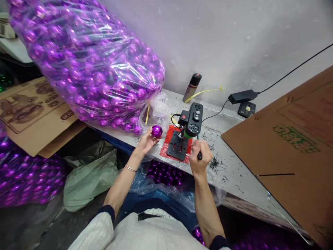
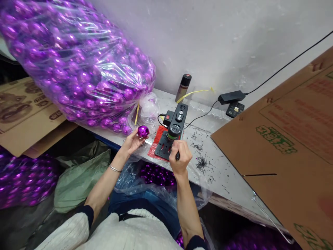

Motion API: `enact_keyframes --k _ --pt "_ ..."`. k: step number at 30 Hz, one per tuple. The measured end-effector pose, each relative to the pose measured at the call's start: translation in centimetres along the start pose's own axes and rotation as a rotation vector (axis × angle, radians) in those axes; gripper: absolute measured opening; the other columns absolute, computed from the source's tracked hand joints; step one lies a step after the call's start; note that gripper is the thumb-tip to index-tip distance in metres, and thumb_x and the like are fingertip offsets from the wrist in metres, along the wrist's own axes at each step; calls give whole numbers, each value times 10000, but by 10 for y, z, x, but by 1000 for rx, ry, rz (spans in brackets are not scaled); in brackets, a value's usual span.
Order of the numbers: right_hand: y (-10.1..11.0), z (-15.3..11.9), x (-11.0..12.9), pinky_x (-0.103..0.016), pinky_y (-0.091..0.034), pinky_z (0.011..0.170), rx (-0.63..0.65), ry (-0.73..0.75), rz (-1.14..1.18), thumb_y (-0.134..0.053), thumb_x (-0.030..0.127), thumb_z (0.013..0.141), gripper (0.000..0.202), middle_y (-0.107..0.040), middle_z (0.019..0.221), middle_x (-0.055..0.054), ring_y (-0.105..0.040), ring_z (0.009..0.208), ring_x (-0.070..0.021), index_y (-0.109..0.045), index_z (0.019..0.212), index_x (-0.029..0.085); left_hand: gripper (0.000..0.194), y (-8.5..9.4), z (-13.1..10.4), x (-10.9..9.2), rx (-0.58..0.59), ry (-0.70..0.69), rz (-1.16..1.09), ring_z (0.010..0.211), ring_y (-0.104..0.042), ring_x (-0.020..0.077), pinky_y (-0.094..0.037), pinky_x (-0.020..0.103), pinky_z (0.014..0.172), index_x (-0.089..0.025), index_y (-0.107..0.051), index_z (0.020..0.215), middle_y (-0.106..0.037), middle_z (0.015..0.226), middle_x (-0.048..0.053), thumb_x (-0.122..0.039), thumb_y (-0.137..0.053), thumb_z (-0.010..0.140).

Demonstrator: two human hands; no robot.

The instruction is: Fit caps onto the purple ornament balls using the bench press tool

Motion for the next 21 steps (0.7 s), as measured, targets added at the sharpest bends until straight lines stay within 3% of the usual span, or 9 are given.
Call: enact_keyframes --k 5,9,16,21 --pt "3 15 0 -279 -362 591 20 -44 -42 -434 252 987 325 -513 614 17 -484 579 -105 -468 665 222 527 -24 2 52 -43 -80 153 970 -726 200 -586 397 922 -215 -519 1270 -718 1131 79 -488 -700 857" --pt "2 20 2 -276 -355 598 53 -46 -50 -431 245 990 342 -489 604 24 -468 574 -99 -441 649 221 544 -39 6 73 -74 -227 374 1114 -684 221 -531 393 1015 -185 -538 1295 -708 1204 107 -444 -713 850" --pt "2 13 6 -270 -388 600 45 10 -55 -407 214 991 302 -514 627 12 -502 600 -108 -465 695 223 555 -56 1 71 -46 -436 849 1087 -673 280 -501 456 1010 -198 -611 1287 -716 1182 115 -441 -761 812" --pt "2 10 7 -271 -395 610 50 31 -46 -412 181 982 259 -536 649 8 -517 621 -110 -489 738 220 596 -72 -9 63 15 -635 1072 1205 -605 311 -441 493 1065 -200 -587 1295 -659 1280 140 -468 -774 797"
Point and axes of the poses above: each hand's wrist, its own z-axis towards the middle knuckle, its own y-axis out of the back of the hand, x = y × z, the point moved 8 cm from there along z, towards the middle knuckle
